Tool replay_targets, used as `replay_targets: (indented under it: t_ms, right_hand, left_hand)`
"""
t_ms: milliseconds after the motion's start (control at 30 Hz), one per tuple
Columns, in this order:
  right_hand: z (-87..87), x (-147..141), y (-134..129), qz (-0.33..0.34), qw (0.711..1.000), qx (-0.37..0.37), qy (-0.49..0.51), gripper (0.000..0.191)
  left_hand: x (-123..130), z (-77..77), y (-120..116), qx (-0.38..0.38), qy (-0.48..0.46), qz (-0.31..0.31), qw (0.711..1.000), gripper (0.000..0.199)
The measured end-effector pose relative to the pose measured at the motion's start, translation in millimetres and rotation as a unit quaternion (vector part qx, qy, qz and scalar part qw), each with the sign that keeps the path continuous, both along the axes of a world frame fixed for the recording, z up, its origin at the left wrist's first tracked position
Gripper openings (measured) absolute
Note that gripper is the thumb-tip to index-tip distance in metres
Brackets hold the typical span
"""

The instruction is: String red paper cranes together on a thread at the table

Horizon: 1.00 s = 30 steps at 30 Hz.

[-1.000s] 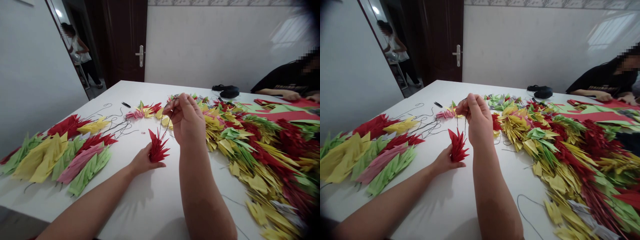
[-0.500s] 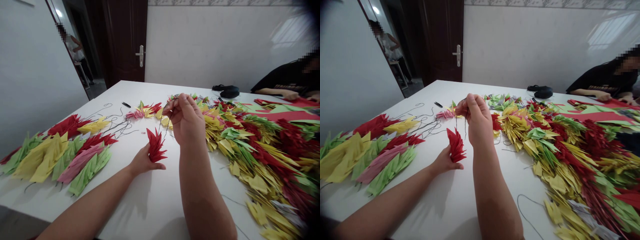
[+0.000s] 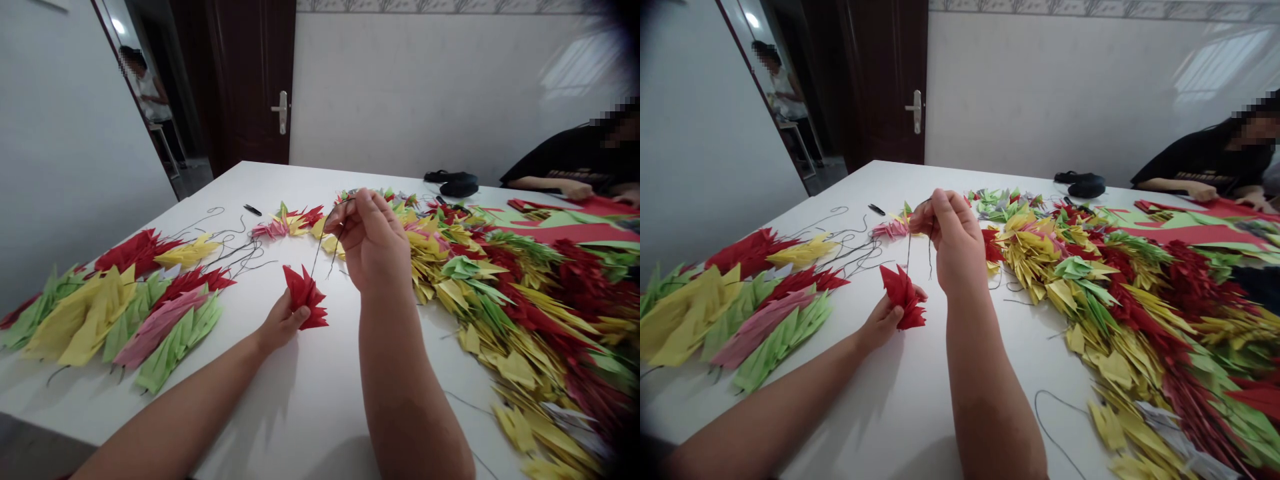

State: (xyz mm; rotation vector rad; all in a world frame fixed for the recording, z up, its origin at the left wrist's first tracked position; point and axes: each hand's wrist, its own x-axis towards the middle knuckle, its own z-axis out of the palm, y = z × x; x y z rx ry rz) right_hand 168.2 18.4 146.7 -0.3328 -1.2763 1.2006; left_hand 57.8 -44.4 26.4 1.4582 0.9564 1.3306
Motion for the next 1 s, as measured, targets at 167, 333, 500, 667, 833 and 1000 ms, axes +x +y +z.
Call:
replay_targets:
  t_ms: [167, 333, 500, 667, 833, 1000]
  right_hand:
    - [-0.9, 0, 1, -0.003, 1.000, 0.003, 0.010, 0.029]
    - [-1.8, 0, 3, -0.008, 1.000, -0.001, 0.016, 0.029]
    - [-2.7, 1, 6, -0.004, 1.000, -0.009, 0.028, 0.028]
    - [-3.3, 3, 9, -0.007, 0.999, -0.013, 0.042, 0.027]
    - [-1.8, 5, 8, -0.021, 0.999, -0.013, 0.024, 0.029]
    - [-0.2, 7, 9, -0.027, 0.999, -0.028, 0.009, 0.029]
  left_hand:
    - [-4, -8.0, 3, 0.050, 0.040, 0.053, 0.997, 0.051]
    - [-8, -15.5, 5, 0.052, 0.113, 0.160, 0.979, 0.048]
    - [-6, -13.6, 5, 0.010, 0.139, 0.183, 0.973, 0.044]
    - [-7, -12.7, 5, 0.000, 0.159, 0.185, 0.970, 0.046]
    - [-8, -12.9, 5, -0.021, 0.188, 0.152, 0.970, 0.055]
    - [-3, -6.5, 4, -0.056, 0.220, 0.079, 0.971, 0.067]
